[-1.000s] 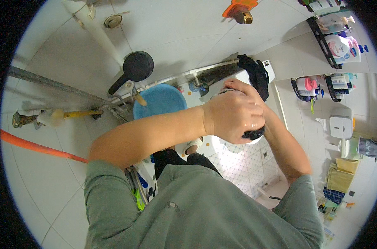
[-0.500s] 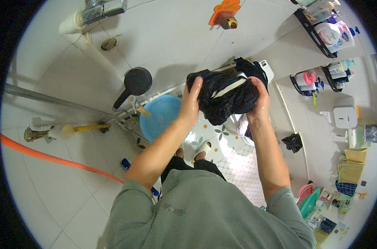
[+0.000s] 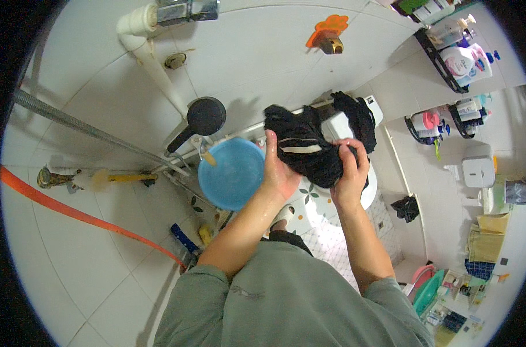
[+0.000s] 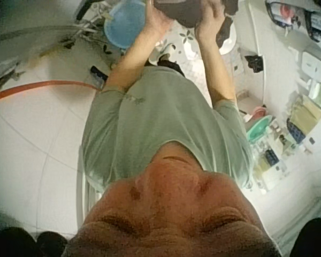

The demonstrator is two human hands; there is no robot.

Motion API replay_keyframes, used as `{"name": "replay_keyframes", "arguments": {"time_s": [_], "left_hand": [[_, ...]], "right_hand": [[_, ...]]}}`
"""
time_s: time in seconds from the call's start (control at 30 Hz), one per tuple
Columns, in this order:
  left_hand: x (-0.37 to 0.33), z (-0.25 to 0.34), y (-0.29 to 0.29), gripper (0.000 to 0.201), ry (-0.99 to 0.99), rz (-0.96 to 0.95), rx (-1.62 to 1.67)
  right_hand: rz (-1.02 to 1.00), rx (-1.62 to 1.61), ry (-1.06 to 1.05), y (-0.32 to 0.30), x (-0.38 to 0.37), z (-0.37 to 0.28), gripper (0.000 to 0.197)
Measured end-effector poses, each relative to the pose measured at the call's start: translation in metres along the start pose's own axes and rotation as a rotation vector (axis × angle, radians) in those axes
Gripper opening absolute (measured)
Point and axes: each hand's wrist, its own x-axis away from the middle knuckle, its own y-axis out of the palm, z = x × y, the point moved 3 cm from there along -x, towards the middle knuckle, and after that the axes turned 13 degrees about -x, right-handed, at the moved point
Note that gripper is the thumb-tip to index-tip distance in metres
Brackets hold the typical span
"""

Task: The person washes clothes by scrubbing and wringing them out by hand in a basin of water, places washed garments onto the toilet, and scrubs additional clothing in the basin.

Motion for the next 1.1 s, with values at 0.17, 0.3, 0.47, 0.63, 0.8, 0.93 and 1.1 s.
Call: {"name": "replay_keyframes", "arguments": {"time_s": [0.17,0.3,0.47,0.63,0.8,0.93,1.1], "left_hand": [[-0.003,0.015,0.008,0.07,-0.005,-0.101,-0.066],[-0.013,0.02,0.026,0.062,0.003,-0.252,-0.244],[-0.004,-0.006,0.057,0.063,0.312,-0.289,-0.575],[0.028,-0.021,0.071,0.044,0.912,-0.399,-1.295],[0.048,-0.029,0.073,0.035,1.376,-0.664,-1.365],[0.043,-0.032,0.069,0.021,1.431,-0.858,-1.535],[0.017,-0.023,0.068,0.013,1.56,-0.944,-1.72]], "right_hand": [[-0.066,-0.246,0.23,0.005,-0.005,-0.012,0.014],[0.066,-0.364,0.399,-0.002,-0.009,0.0,0.026],[-0.039,-0.572,0.647,-0.045,-0.019,0.021,0.046],[-0.161,-0.254,0.759,-0.075,-0.031,0.032,0.04],[-0.348,-0.023,0.939,-0.04,-0.039,0.008,0.028],[-0.643,0.185,0.854,-0.017,-0.058,0.02,0.03],[-0.92,0.513,0.673,0.016,-0.085,0.02,0.029]]}}
